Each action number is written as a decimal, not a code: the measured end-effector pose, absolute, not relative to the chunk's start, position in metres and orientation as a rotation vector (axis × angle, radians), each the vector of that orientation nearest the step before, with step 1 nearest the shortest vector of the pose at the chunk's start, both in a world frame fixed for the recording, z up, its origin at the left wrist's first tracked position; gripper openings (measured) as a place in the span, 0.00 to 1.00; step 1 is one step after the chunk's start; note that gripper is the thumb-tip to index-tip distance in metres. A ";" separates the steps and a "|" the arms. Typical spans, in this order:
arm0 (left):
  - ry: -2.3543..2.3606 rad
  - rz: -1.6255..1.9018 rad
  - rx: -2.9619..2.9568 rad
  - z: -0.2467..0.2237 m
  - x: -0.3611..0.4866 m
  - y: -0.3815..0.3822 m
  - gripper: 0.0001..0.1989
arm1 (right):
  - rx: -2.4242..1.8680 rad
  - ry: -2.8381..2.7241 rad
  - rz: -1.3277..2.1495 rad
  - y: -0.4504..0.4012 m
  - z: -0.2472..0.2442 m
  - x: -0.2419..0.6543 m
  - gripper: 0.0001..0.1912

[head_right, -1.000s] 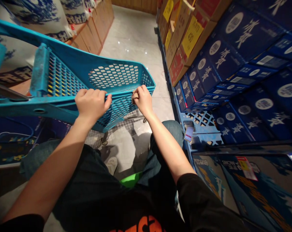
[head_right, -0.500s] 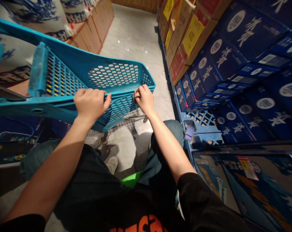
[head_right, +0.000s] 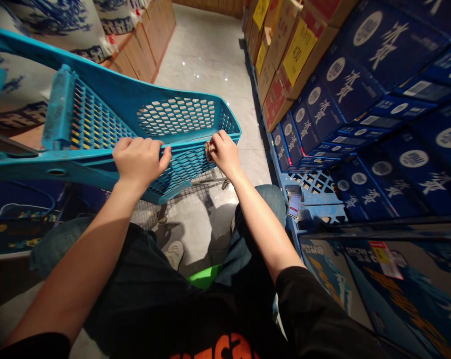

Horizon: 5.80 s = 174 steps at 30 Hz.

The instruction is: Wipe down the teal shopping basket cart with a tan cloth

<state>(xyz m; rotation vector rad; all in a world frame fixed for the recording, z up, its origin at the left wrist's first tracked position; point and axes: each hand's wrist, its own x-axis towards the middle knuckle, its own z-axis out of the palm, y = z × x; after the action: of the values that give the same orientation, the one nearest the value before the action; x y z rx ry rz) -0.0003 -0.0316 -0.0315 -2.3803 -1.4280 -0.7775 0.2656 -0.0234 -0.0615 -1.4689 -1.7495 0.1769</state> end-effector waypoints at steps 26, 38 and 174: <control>-1.434 -0.790 -2.400 -0.029 -0.003 -0.033 0.15 | -1.480 -1.309 0.264 -0.011 -0.091 0.305 0.22; -1.413 -0.789 -2.391 -0.031 -0.002 -0.037 0.14 | -1.435 -0.887 0.331 0.022 -0.110 0.327 0.17; -1.481 -0.904 -2.365 -0.030 0.022 -0.050 0.11 | -1.370 -1.758 0.237 -0.042 -0.059 0.246 0.20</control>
<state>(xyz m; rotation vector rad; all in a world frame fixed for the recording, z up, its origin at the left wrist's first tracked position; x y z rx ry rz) 0.0215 -0.0503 -0.0297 -2.3653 -1.4810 -0.9045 0.2463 -0.0417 -0.0589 -1.3703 -1.7584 0.2371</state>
